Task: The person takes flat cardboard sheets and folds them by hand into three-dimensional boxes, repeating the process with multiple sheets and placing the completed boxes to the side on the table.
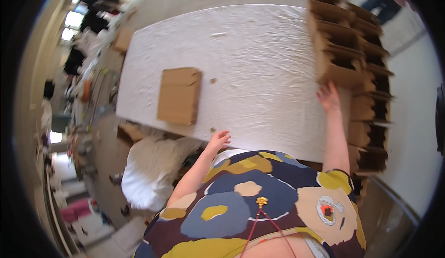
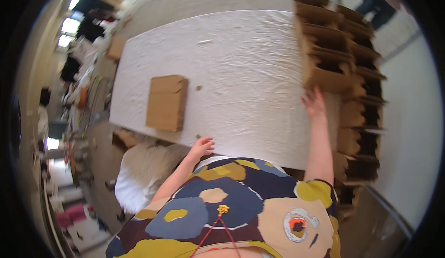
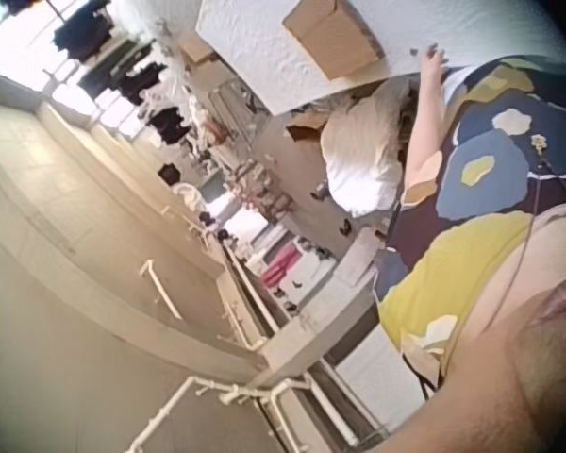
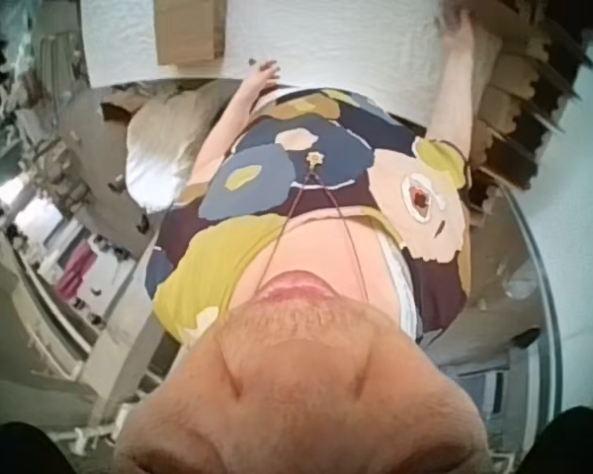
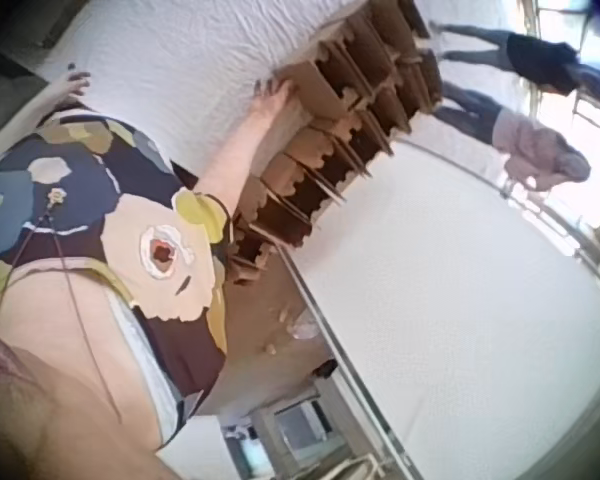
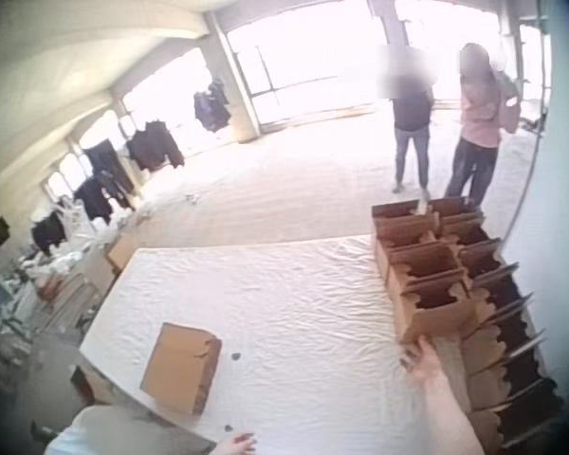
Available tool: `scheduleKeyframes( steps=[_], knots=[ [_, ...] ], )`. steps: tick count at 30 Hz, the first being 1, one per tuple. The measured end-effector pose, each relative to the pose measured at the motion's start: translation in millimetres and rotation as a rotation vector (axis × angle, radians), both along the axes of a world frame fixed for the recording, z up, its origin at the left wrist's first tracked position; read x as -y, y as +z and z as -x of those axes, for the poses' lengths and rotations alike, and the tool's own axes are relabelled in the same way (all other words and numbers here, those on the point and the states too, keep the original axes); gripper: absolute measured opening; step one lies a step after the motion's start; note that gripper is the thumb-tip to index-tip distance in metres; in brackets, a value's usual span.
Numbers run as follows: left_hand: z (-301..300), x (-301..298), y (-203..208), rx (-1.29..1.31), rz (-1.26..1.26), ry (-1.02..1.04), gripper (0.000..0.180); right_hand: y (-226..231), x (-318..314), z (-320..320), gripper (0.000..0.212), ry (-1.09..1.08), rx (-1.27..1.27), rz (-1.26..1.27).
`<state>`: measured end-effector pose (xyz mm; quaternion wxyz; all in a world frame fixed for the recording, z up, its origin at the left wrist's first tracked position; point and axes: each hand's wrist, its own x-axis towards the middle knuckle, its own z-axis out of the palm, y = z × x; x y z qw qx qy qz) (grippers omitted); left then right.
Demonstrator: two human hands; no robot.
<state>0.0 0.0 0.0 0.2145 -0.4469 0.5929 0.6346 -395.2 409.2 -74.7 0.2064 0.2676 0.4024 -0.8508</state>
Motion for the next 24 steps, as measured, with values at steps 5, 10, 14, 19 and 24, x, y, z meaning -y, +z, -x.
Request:
scheduleKeyframes(
  steps=[5, 10, 14, 19, 24],
  knots=[
    [16, 84, 1, -0.321, 0.199, 0.457, 0.025, 6, 27, -18, 0.035, 0.009, 0.049, -0.06],
    [-26, 184, -16, -0.444, 0.666, 0.604, 0.018, 16, 58, -121, 0.026, 0.222, 0.124, -0.193],
    [-33, 279, 18, -0.195, 1.258, 0.295, 0.04, -1, 82, -194, 0.024, 0.227, 0.202, -0.183],
    [-13, 345, 30, -0.073, 1.255, 0.096, 0.067, 2, 110, -230, 0.022, 0.2, 0.235, -0.283],
    [7, 395, 32, -0.176, 1.142, -0.082, 0.088, 19, 180, -257, 0.024, 0.251, 0.177, -0.321]
  ],
)
